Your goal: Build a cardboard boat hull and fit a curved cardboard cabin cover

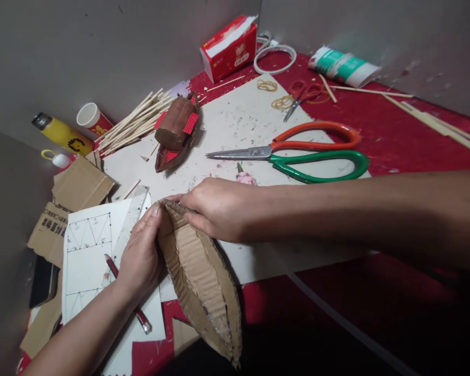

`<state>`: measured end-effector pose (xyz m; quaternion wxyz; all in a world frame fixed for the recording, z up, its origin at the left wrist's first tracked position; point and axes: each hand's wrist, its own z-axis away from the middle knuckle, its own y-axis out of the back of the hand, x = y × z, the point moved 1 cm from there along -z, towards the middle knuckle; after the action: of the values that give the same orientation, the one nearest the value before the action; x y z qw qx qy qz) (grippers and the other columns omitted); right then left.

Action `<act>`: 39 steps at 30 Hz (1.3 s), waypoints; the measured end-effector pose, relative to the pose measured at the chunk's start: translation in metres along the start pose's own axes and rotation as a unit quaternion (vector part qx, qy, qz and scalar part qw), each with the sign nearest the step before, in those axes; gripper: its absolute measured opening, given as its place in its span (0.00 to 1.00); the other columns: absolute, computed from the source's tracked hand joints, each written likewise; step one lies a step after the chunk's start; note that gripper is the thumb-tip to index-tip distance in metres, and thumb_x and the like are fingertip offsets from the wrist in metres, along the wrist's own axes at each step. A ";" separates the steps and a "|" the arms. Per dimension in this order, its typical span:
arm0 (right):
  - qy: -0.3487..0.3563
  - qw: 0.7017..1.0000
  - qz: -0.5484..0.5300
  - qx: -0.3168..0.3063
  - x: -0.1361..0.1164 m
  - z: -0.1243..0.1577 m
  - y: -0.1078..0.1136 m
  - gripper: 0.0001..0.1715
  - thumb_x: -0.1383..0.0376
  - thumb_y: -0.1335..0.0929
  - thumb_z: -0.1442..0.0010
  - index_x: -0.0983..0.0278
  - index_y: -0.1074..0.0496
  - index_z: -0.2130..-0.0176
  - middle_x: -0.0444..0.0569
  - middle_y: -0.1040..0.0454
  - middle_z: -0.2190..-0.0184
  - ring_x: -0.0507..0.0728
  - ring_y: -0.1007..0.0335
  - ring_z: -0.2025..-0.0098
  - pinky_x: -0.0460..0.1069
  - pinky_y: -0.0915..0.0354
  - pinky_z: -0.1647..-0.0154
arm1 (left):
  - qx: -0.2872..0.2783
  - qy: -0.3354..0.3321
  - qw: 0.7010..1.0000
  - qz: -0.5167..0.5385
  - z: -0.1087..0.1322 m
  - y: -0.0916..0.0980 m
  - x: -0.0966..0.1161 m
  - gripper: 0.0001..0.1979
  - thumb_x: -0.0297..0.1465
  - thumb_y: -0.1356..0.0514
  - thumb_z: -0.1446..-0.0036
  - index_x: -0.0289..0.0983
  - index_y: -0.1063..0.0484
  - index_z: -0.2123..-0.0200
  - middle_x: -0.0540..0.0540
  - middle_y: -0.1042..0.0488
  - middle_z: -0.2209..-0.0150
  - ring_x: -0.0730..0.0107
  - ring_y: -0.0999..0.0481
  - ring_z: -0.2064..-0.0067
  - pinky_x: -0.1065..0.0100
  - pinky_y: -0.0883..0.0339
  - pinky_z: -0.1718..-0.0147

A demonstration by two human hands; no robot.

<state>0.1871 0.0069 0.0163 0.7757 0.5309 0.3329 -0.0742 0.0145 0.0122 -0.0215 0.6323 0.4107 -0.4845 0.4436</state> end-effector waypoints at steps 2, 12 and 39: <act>-0.002 1.000 -0.002 -0.014 0.000 -0.001 0.000 0.20 0.69 0.37 0.39 0.62 0.28 0.48 0.53 0.21 0.60 0.58 0.27 0.63 0.48 0.41 0.67 | -0.015 0.038 0.997 0.062 0.001 -0.002 0.001 0.14 0.40 0.40 0.40 0.40 0.23 0.56 0.47 0.23 0.49 0.59 0.30 0.43 0.62 0.42 0.40; 0.006 0.999 -0.026 0.020 0.000 0.007 0.000 0.26 0.67 0.37 0.39 0.61 0.38 0.41 0.55 0.22 0.61 0.62 0.27 0.61 0.49 0.41 0.70 | -0.084 0.104 0.981 0.140 0.004 -0.005 0.009 0.12 0.40 0.43 0.38 0.44 0.25 0.55 0.48 0.24 0.49 0.57 0.27 0.45 0.57 0.32 0.47; 0.006 1.000 0.001 0.025 0.000 0.005 -0.006 0.26 0.67 0.40 0.37 0.62 0.38 0.40 0.56 0.22 0.62 0.62 0.26 0.61 0.49 0.44 0.72 | -0.125 0.136 0.965 0.188 -0.003 0.000 0.006 0.13 0.36 0.38 0.42 0.44 0.25 0.54 0.47 0.23 0.53 0.58 0.24 0.49 0.57 0.32 0.49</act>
<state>0.1861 0.0001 0.0131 0.7600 0.5513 0.3350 -0.0787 0.0158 0.0158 -0.0166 0.6432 0.1659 -0.5142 0.5425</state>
